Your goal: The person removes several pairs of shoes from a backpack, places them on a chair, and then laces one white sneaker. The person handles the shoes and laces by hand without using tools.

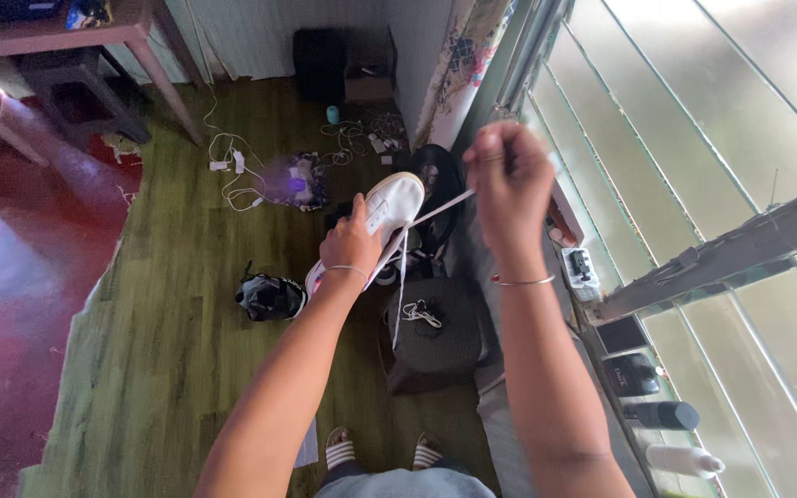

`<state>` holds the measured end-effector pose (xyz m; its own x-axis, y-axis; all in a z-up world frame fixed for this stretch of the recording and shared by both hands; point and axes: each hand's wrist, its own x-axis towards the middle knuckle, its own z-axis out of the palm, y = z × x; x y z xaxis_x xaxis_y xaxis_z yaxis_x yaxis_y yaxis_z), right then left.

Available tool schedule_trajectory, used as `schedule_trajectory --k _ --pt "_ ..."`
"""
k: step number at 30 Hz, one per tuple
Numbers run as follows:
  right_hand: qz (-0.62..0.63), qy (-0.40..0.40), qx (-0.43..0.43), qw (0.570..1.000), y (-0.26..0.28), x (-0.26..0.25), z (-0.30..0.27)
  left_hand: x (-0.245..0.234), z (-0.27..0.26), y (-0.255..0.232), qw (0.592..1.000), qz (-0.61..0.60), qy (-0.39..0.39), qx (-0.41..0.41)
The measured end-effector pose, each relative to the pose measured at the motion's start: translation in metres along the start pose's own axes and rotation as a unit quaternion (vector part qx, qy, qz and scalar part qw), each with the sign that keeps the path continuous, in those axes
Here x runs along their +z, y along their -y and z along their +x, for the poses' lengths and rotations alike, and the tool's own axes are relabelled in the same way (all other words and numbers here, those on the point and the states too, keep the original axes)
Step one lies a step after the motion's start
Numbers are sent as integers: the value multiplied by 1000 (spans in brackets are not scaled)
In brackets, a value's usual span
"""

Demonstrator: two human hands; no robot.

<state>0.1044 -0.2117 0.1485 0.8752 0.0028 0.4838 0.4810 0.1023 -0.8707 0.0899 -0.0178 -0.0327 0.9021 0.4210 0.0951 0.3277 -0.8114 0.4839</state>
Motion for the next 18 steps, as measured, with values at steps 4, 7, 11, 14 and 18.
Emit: schedule_trajectory --k 4,7,11,14,18 --pt "51 -8 -38 998 26 -17 6 -3 2 0 1000 -4 19 -21" --pt "17 -23 -55 998 35 -23 3 -7 -1 -1 998 -30 39 -44" --pt "-53 -13 -86 995 21 -17 -6 -6 -3 -5 994 -64 71 -51" --pt "-113 11 -86 990 -13 -1 -16 -2 -1 -4 992 -83 82 -47" --pt "-167 61 -78 981 -67 25 -43 -1 -3 2 988 -129 77 -36"
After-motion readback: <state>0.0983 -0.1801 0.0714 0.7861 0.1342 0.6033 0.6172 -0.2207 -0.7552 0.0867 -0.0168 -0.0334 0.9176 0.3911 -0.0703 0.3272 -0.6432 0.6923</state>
